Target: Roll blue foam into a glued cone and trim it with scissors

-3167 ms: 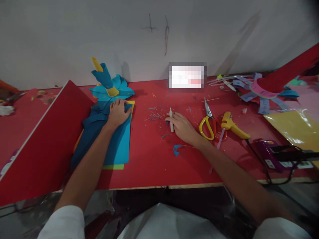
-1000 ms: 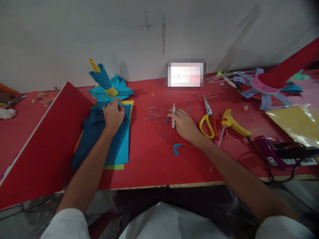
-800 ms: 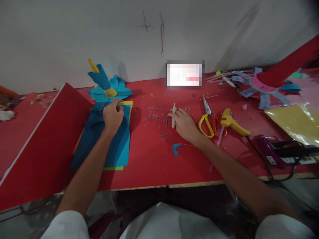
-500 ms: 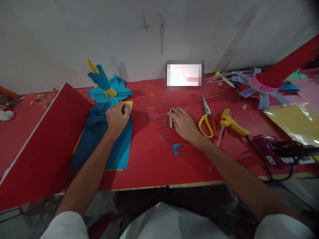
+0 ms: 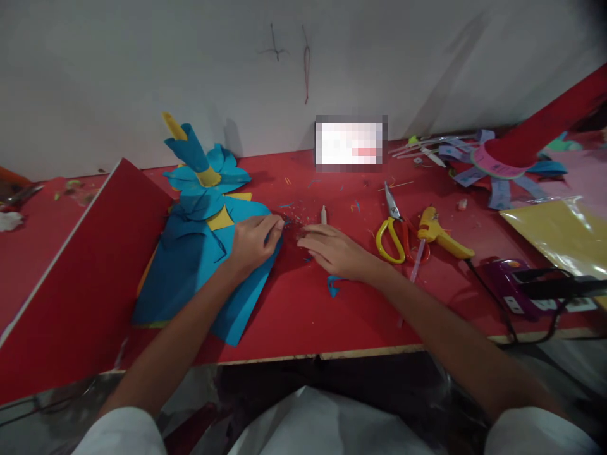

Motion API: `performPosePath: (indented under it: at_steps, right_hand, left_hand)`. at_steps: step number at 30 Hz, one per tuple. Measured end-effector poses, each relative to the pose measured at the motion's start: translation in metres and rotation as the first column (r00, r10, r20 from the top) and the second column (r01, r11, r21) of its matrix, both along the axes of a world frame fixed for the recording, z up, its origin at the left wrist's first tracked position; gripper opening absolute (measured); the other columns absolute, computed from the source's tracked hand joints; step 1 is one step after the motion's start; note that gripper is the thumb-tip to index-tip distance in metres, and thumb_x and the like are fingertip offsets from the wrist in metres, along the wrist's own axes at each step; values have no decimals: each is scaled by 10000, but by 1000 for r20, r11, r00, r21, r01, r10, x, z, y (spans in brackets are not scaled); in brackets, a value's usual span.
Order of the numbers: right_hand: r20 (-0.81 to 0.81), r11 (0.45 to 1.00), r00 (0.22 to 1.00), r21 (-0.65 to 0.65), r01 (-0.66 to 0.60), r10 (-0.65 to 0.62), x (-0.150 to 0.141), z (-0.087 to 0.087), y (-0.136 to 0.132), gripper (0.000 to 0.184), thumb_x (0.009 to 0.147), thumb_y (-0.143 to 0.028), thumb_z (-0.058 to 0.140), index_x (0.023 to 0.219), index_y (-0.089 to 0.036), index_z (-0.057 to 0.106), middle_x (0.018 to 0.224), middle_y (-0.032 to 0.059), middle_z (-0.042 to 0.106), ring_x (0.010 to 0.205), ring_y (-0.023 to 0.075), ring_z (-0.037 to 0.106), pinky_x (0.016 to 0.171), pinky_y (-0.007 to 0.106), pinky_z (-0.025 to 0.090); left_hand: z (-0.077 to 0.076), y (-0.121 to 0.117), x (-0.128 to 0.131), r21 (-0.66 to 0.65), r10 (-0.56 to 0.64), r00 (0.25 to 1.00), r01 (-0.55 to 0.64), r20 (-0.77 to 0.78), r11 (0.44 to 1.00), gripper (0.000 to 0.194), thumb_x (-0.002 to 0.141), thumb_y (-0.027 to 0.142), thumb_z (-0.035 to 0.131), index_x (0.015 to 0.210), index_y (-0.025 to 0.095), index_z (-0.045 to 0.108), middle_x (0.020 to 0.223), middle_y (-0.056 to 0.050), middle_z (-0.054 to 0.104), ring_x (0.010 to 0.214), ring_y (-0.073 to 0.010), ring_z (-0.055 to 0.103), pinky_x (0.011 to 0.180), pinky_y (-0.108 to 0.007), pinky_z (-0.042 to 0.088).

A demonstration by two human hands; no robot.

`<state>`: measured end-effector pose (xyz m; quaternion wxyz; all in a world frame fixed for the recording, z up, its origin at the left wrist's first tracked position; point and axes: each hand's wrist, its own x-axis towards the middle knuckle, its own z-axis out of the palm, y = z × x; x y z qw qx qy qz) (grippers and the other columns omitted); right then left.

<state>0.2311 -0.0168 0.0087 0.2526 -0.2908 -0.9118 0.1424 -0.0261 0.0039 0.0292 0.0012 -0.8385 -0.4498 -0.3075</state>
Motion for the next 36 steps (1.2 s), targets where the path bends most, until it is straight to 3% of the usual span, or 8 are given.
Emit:
performPosePath:
  at_steps: [6,11,20,23,27,30,32,36]
  right_hand:
    - [82,998,996,46,-36,32,-5,-3,-2,514,1044,-147,465,1536,-227,591,1307,129,752,1382,274,589,1222,521,462]
    - [50,996,995,35,81,-83,-3,-5,3,375,1067,-263,506,1393,-208,682,1339,151,732,1373,294,590,1206,510,459]
    - [-326,878,816,-129,462,-477,12,6,10,211,1067,-400,530,970,-241,628,996,79,734,931,245,673,880,379,538]
    - [-379,847,760,-169,505,-528,16,7,15,131,1038,-322,536,1042,-235,636,1082,89,738,951,244,675,888,377,537]
    - [-404,842,740,-202,500,-537,19,7,18,229,1045,-264,464,1172,-226,652,1188,103,743,1033,254,684,931,397,539]
    - [-435,832,714,-205,515,-549,21,7,18,264,1049,-260,457,1216,-218,658,1237,114,739,1066,261,687,950,412,545]
    - [-445,831,708,-201,519,-549,21,7,18,279,1050,-266,460,1237,-214,662,1264,121,736,1081,266,689,960,420,547]
    - [-436,854,737,-196,482,-516,19,6,17,293,1058,-280,463,1254,-214,669,1283,124,740,1117,274,697,985,428,553]
  left_hand:
    - [0,-12,12,-57,-215,973,220,81,974,409,1136,394,363,1164,215,730,1037,-96,821,938,-225,788,816,-344,584]
    - [-5,-13,13,-35,-288,951,293,115,955,344,1131,334,414,1328,217,670,1210,-110,807,1090,-228,780,933,-361,604]
    - [-15,18,-3,-88,87,967,-68,238,994,401,1093,379,467,1465,250,544,1478,-152,630,1395,-283,602,1192,-491,489]
    - [-29,33,-13,-144,183,943,-148,276,978,481,1052,393,536,1512,260,491,1566,-169,552,1488,-314,514,1244,-529,434]
    - [-37,40,-20,-287,170,920,-66,352,956,606,1076,515,482,1602,247,342,1508,-207,595,1292,-314,673,1043,-501,586]
    - [-27,33,-15,-159,177,934,-133,311,978,594,1071,572,500,1573,270,402,1496,-176,593,1264,-294,669,1065,-476,566]
    - [-18,23,-9,-35,131,961,-127,243,991,481,1074,546,520,1462,263,548,1427,-150,632,1295,-293,640,1103,-467,537]
    - [-16,8,6,63,-158,987,156,26,986,365,1081,482,551,1300,223,689,1256,-139,714,1200,-292,680,1022,-451,532]
